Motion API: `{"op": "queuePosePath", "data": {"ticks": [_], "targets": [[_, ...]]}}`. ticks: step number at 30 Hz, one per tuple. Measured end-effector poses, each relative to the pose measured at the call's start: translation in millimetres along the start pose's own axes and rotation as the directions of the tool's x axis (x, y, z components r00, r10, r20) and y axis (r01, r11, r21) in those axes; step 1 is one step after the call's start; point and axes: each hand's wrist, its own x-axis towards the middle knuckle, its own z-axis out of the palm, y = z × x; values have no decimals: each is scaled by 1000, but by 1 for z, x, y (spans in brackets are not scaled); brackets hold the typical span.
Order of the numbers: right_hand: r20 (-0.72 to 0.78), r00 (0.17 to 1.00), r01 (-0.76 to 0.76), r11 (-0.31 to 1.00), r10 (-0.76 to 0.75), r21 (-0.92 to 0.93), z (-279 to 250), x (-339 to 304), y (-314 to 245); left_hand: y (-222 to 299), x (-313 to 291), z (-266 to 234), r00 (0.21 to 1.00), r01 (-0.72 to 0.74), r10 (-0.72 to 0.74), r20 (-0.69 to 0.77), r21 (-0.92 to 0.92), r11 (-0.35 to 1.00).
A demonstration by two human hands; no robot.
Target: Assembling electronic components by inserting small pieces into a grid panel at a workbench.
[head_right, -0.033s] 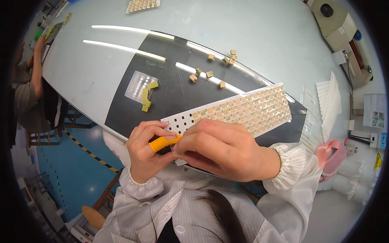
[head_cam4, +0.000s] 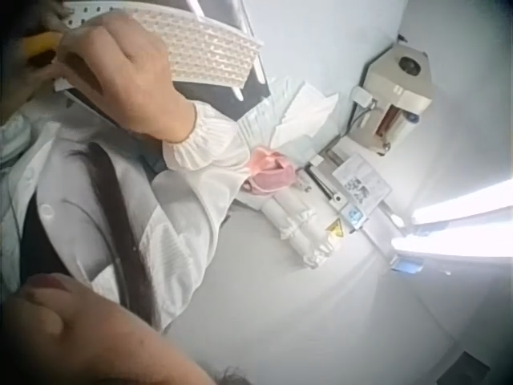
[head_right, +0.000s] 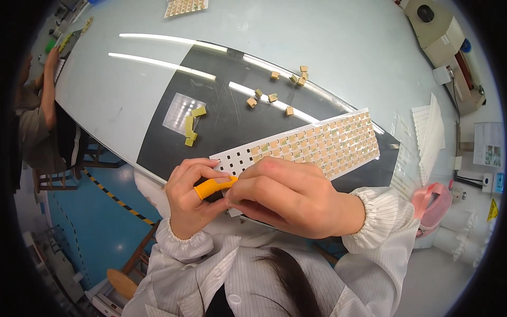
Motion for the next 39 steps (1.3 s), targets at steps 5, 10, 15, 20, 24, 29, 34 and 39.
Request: {"op": "queuePosePath", "data": {"ticks": [5, 10, 15, 20, 24, 29, 34, 39], "targets": [[-42, 987, 141, 967, -153, -213, 5, -5, 1, -1, 0, 1, 1000, -10, 10, 15, 3, 1000], [-21, 972, 220, 933, -235, -286, 3, -2, 0, -1, 1, -1, 999, -10, 9, 39, 10, 1000], [32, 981, 191, 906, -194, -379, 2, -3, 2, 1, 4, 2, 1000, 12, -13, 12, 8, 1000], [203, 973, 4, 876, 107, -481, -6, -4, 9, -1, 1, 0, 1000, -4, 3, 20, 22, 1000], [-51, 966, -230, 756, 253, -612, -23, 6, 20, -3, -1, 2, 1000, -26, 26, 14, 21, 999], [-93, 938, -332, 793, 333, -511, -30, 6, 14, -3, 0, 3, 1000, -27, 27, 2, 22, 999], [201, 890, -355, 898, 409, -259, -7, -1, 11, -3, 1, 1, 1000, -10, 10, -2, -12, 1000], [111, 898, -391, 888, 426, -242, 22, -15, 9, -5, -1, 1, 999, -32, 32, -2, -12, 999]]}}
